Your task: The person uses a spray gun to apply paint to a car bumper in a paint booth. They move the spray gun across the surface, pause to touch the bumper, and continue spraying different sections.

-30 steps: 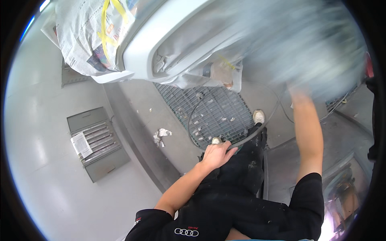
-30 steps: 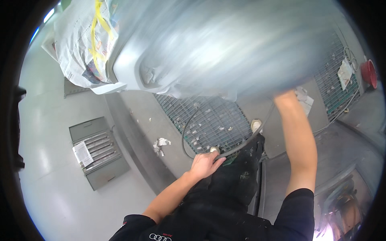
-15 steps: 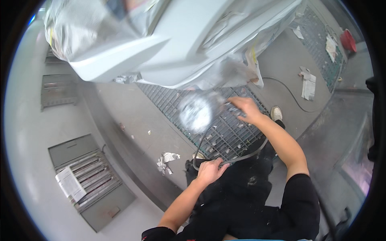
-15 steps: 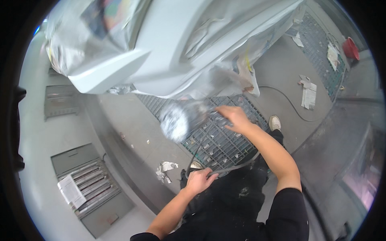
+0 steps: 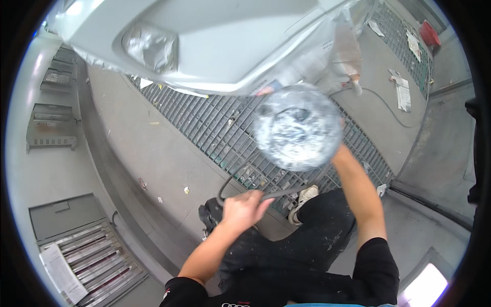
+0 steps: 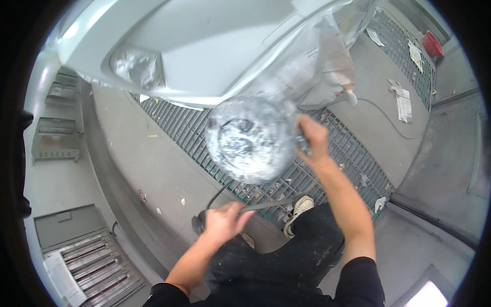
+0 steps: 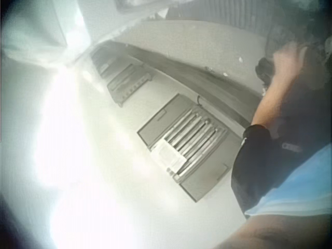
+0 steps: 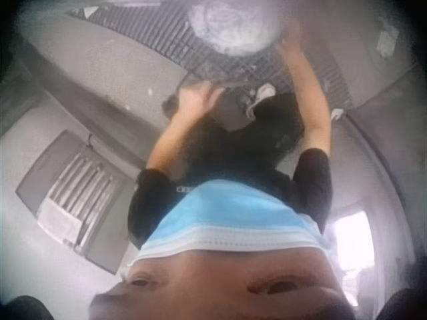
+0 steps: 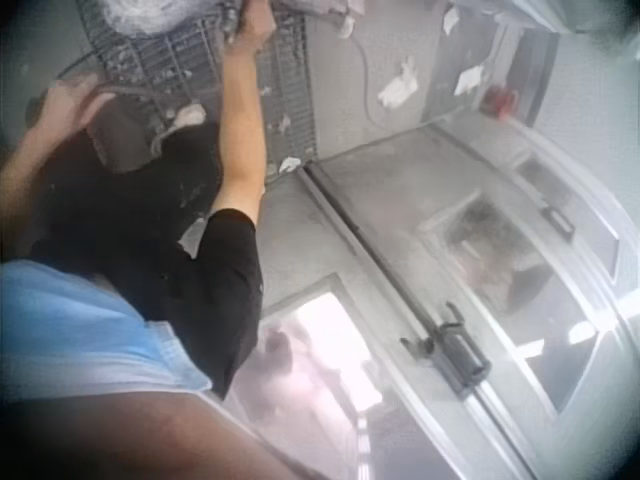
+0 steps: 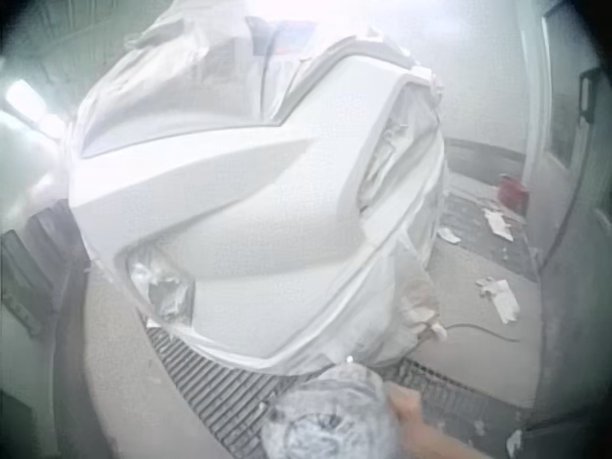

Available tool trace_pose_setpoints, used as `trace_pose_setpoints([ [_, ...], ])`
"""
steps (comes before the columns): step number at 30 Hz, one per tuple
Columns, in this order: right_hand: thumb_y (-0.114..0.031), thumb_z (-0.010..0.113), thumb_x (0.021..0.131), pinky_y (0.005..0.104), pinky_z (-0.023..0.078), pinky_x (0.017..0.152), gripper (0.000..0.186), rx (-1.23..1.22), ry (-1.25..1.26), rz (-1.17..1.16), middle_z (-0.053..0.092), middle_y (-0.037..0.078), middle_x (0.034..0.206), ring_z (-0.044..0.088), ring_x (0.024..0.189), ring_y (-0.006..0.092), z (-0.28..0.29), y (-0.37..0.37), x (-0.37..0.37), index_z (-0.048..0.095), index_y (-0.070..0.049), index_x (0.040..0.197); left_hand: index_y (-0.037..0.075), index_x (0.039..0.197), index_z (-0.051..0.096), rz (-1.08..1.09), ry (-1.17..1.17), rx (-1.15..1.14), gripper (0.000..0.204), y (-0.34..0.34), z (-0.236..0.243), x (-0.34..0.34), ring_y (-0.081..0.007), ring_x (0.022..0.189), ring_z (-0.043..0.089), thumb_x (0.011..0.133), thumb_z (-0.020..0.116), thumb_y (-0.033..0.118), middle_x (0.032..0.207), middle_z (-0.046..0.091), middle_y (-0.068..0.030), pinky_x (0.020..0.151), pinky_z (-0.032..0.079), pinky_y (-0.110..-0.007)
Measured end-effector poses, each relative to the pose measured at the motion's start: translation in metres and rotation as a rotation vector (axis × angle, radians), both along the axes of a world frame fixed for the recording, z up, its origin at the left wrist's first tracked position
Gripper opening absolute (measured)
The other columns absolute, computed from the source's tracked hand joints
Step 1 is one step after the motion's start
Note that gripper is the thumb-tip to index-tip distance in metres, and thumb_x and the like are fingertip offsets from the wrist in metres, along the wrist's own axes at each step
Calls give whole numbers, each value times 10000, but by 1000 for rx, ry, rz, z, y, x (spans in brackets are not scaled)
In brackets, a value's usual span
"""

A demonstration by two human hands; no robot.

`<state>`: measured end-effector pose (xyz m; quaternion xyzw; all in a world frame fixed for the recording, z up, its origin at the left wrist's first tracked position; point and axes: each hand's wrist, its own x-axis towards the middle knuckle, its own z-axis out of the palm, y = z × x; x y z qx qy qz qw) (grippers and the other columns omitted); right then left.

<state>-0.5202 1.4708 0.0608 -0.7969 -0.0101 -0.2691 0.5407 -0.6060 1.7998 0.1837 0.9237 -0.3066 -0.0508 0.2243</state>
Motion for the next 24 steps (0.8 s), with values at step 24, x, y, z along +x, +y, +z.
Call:
trace_pose_setpoints([
  [24,-219,751,960,255,434,531,175,259,46,-623,744,28,820,602,631,68,70,146,-35,753,-44,967,76,859,680,-179,-54,-432,296,237,-99,10,-216,483,565,766,910,236,621,583,-35,451,424,-336],
])
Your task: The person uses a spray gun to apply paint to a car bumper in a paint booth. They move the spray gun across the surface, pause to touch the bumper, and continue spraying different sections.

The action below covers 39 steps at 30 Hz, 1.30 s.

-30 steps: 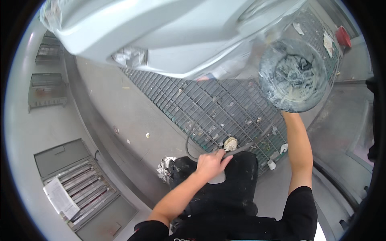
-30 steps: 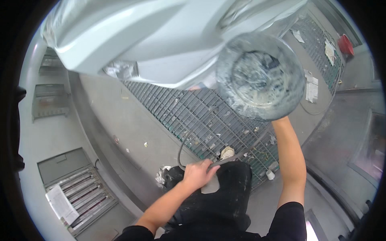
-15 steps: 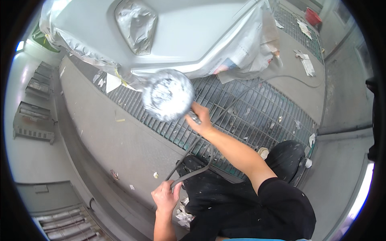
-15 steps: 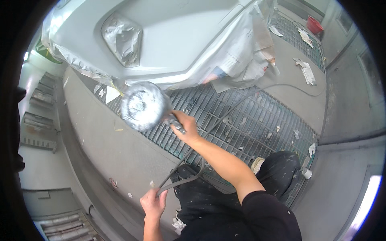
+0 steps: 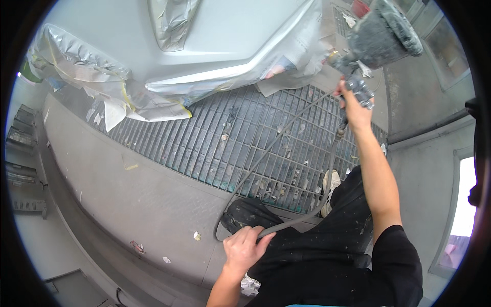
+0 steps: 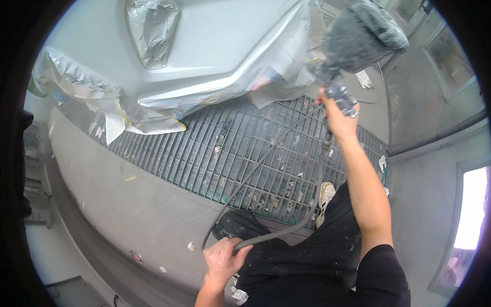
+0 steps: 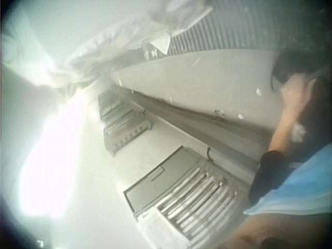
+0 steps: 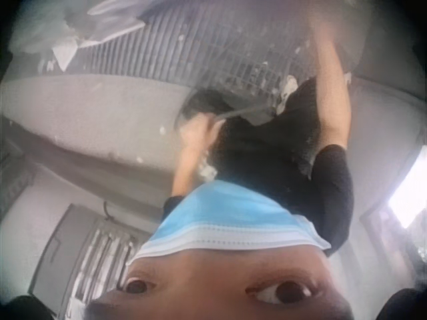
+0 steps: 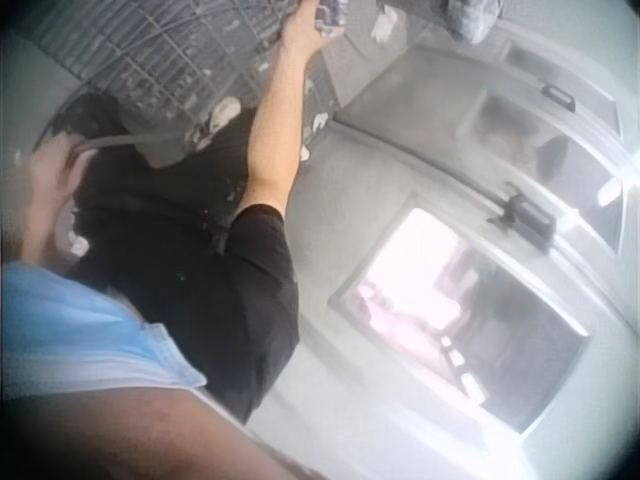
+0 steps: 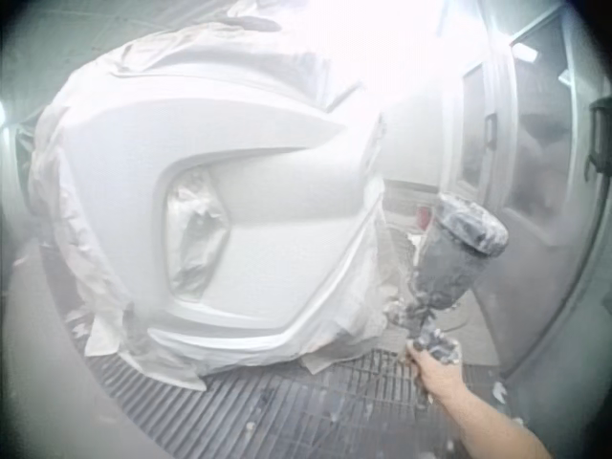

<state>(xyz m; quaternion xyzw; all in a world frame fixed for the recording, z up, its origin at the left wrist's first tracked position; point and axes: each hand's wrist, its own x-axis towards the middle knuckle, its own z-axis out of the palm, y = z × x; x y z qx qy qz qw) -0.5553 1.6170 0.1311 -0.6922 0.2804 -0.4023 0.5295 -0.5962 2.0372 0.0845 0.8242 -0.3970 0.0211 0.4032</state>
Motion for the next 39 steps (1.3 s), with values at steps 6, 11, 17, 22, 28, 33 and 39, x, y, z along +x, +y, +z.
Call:
trace_pose_setpoints([
  [6,-250,780,937,239,417,539,210,-74,-61,-221,724,4,785,550,590,59,30,-21,20,747,-43,927,74,858,685,58,61,-10,287,6,-3,-4,-199,478,558,765,914,220,619,581,-38,452,417,-326],
  [11,-234,784,939,223,453,525,214,-20,-72,194,734,27,838,630,683,81,62,48,41,743,-35,1006,58,863,678,104,35,35,300,48,-7,-11,-190,464,535,813,885,269,631,597,-50,448,408,-328],
  [17,-309,791,927,209,432,489,238,-110,-47,659,745,6,773,552,532,33,129,75,85,776,-74,960,74,825,680,131,-27,-10,321,49,0,-22,-213,488,560,796,892,313,620,582,-33,440,423,-335],
  [22,-317,788,925,202,443,569,220,-164,-80,363,736,-21,800,588,654,31,144,12,64,782,-103,970,68,832,685,101,11,-35,287,15,7,-13,-202,473,552,792,897,258,611,580,-38,445,427,-331],
  [28,-252,789,930,236,450,576,180,-190,-204,-129,719,0,813,666,755,77,158,-49,29,752,-76,935,68,843,683,49,34,-80,268,-6,12,3,-217,483,568,790,899,217,648,623,-59,463,437,-333],
  [33,-247,769,959,227,419,574,175,-190,-252,181,701,2,845,651,786,79,214,14,59,727,-78,939,84,846,690,101,25,-128,277,24,9,6,-218,491,561,809,881,281,633,596,-29,464,430,-345],
  [39,-244,675,1025,136,445,484,194,-227,-150,834,689,28,815,656,705,74,321,112,91,684,-50,1014,71,834,710,34,23,-187,301,40,22,-3,-206,492,559,817,869,326,629,576,-23,456,422,-332],
])
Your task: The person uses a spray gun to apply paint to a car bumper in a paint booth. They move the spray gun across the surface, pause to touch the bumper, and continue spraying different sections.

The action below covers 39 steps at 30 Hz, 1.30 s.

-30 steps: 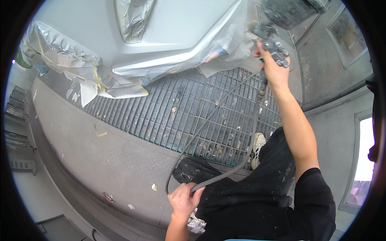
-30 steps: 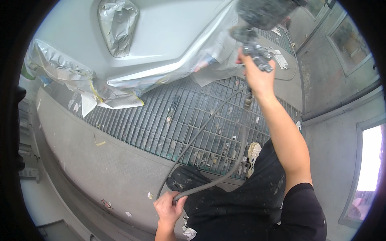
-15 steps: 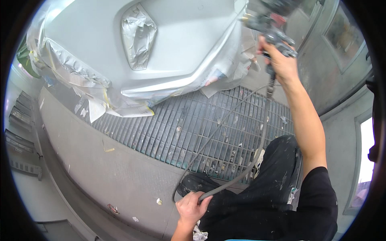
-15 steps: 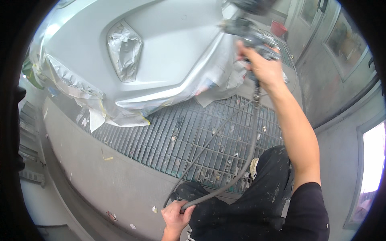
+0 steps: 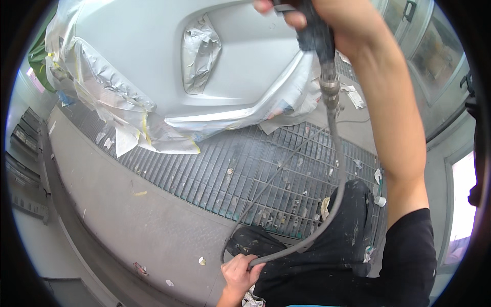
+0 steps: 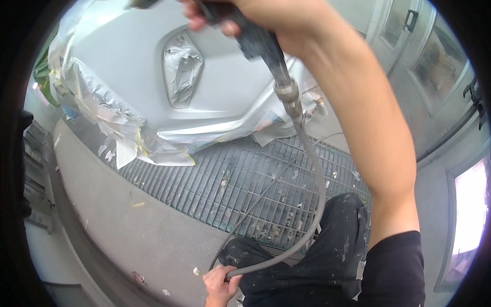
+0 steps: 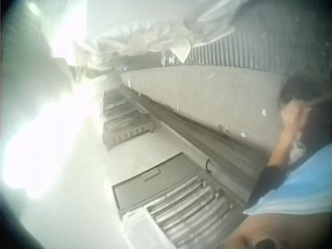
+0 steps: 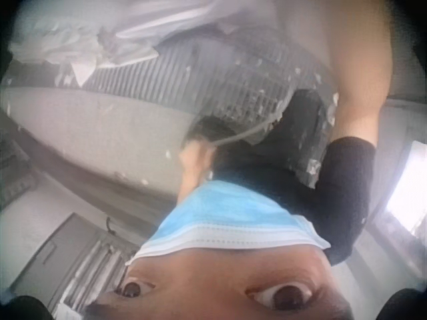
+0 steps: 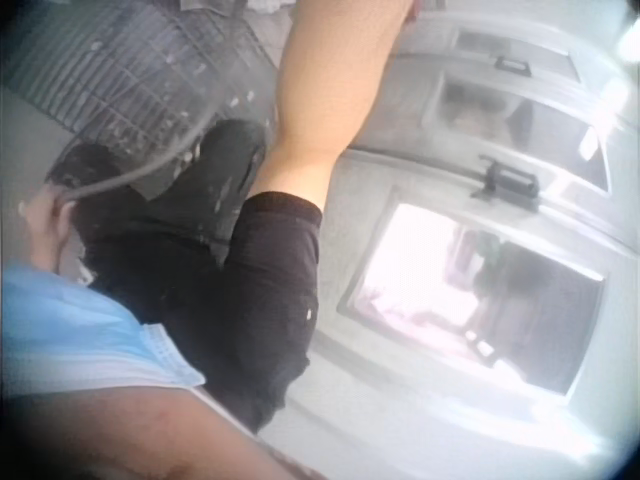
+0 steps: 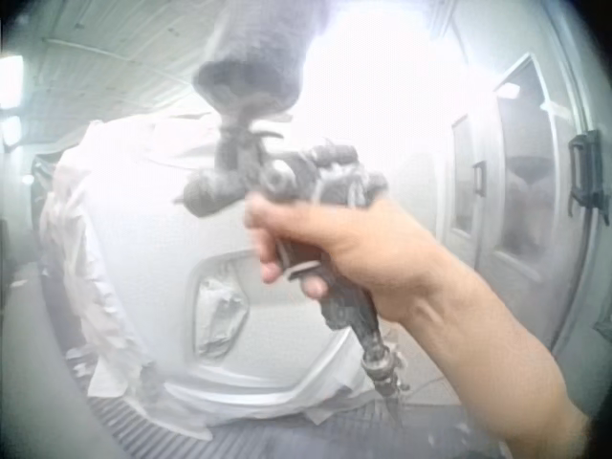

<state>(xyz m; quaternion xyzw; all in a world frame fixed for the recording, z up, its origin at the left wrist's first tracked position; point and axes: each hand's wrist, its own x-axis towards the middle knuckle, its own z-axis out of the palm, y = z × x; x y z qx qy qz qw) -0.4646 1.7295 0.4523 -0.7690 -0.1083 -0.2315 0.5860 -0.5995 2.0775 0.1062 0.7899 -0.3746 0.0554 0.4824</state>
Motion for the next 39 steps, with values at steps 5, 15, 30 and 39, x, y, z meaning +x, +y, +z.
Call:
trace_pose_setpoints([
  [5,-235,688,1015,134,459,460,201,-40,-3,-305,696,29,798,665,702,77,60,-45,15,678,-35,1001,66,848,696,-100,-93,-11,349,-38,39,25,-214,477,548,870,814,393,611,551,-41,443,410,-335],
  [15,-373,753,940,235,380,566,264,-193,257,-1078,664,-46,757,583,696,42,79,-264,-40,696,-136,838,75,808,655,-326,-154,269,344,-135,209,120,-247,568,636,830,833,368,684,617,-47,479,482,-359],
  [30,-246,686,1004,213,405,552,210,-200,94,-623,673,2,798,599,692,61,172,118,88,729,-40,1021,94,723,551,-452,-305,223,492,103,183,239,-235,556,597,767,846,486,638,516,-38,491,465,-355],
  [39,-273,697,979,280,451,606,256,-402,269,-653,683,74,819,577,709,121,146,390,221,715,-28,909,98,732,556,-634,-217,-56,479,224,97,348,-212,542,568,758,852,473,641,508,-29,486,449,-331],
])
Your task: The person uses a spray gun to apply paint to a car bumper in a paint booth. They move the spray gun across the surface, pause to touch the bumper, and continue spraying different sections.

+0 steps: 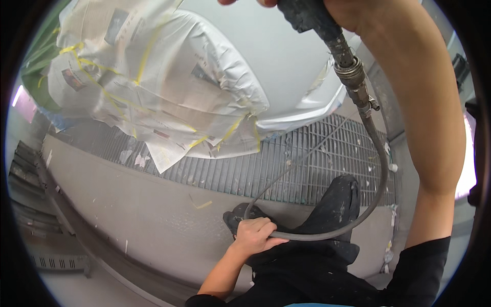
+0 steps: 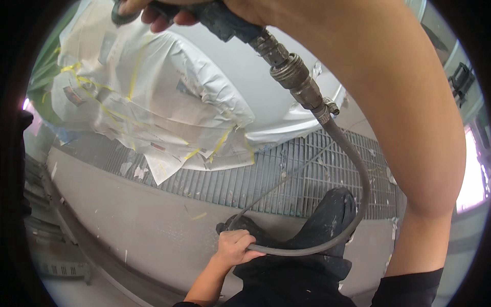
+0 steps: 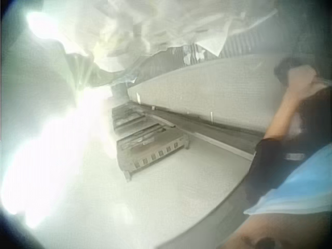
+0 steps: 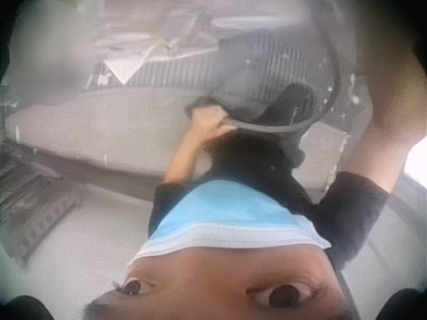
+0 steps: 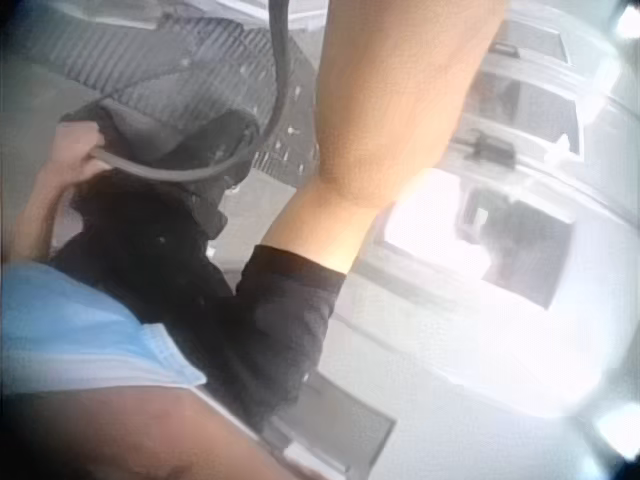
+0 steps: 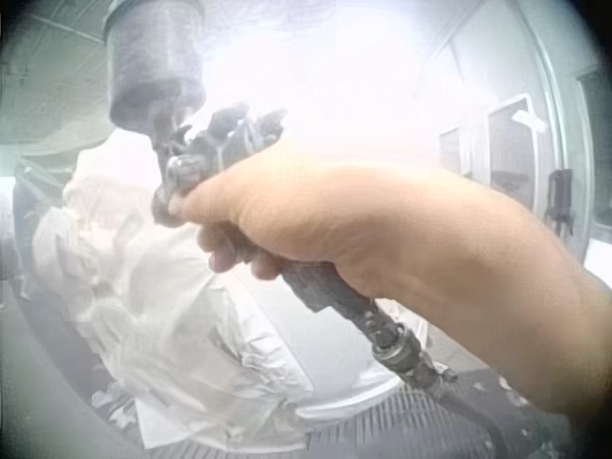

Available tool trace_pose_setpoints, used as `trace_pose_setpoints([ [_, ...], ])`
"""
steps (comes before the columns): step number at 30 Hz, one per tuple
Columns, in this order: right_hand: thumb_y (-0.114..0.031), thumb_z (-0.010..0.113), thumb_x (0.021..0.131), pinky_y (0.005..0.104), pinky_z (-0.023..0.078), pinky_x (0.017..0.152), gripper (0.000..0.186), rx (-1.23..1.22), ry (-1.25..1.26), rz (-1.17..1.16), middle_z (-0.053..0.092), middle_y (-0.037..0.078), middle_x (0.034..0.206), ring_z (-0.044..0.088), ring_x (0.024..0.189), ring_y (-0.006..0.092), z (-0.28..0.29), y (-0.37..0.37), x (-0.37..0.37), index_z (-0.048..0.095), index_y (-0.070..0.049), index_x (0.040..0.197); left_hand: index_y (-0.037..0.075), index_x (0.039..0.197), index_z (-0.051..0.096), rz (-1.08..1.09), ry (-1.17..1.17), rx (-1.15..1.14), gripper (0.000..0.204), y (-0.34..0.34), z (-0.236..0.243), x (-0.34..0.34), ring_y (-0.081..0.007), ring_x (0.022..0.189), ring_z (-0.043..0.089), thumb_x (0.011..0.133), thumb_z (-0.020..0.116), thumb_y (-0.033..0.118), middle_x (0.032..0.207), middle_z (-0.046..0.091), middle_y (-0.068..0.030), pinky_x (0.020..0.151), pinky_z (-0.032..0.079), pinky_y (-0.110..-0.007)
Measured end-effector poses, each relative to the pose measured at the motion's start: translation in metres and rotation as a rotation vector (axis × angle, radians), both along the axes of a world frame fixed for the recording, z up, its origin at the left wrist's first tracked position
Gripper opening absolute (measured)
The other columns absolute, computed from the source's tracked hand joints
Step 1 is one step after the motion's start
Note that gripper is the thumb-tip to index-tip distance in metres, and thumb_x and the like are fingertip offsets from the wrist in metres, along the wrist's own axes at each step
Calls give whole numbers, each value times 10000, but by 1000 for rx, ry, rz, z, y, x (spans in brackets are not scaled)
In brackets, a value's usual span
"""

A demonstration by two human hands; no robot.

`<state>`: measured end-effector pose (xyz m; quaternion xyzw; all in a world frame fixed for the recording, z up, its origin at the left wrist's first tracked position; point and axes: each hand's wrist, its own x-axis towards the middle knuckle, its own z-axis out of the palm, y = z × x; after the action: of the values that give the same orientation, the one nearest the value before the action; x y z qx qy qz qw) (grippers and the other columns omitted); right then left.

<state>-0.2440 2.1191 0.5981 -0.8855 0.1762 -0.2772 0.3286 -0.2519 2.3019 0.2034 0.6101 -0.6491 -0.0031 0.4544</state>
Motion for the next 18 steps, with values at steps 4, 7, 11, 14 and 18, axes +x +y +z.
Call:
trace_pose_setpoints([
  [4,-257,724,960,268,459,564,223,-83,-37,-170,686,63,803,592,677,113,-28,13,-8,716,-41,906,102,722,548,-29,37,-67,473,21,-27,8,-190,531,554,751,868,449,641,507,-13,476,441,-315],
  [7,-285,706,986,230,410,565,231,-215,-139,-329,683,7,817,584,681,68,-57,-29,-65,743,-57,996,80,742,599,-55,68,-54,458,28,-45,10,-219,517,572,740,884,438,633,547,-31,464,438,-333],
  [11,-341,790,932,205,396,574,212,-150,-376,-531,698,-40,802,628,761,41,-88,-79,-146,761,-132,926,102,720,581,-14,49,-10,458,38,-66,20,-207,531,600,755,882,446,635,576,-25,477,475,-326],
  [14,-342,806,923,216,416,606,209,-138,-488,-871,719,-38,838,657,803,48,-122,-98,-161,754,-139,927,106,728,598,60,51,34,448,52,-83,31,-221,540,619,769,873,457,647,612,-28,498,503,-340],
  [18,-316,784,938,199,397,573,224,-20,-447,-568,718,-15,785,644,725,46,-172,-71,-143,766,-92,941,94,739,623,105,55,120,429,80,-102,45,-231,548,616,749,887,432,649,607,-32,497,490,-351],
])
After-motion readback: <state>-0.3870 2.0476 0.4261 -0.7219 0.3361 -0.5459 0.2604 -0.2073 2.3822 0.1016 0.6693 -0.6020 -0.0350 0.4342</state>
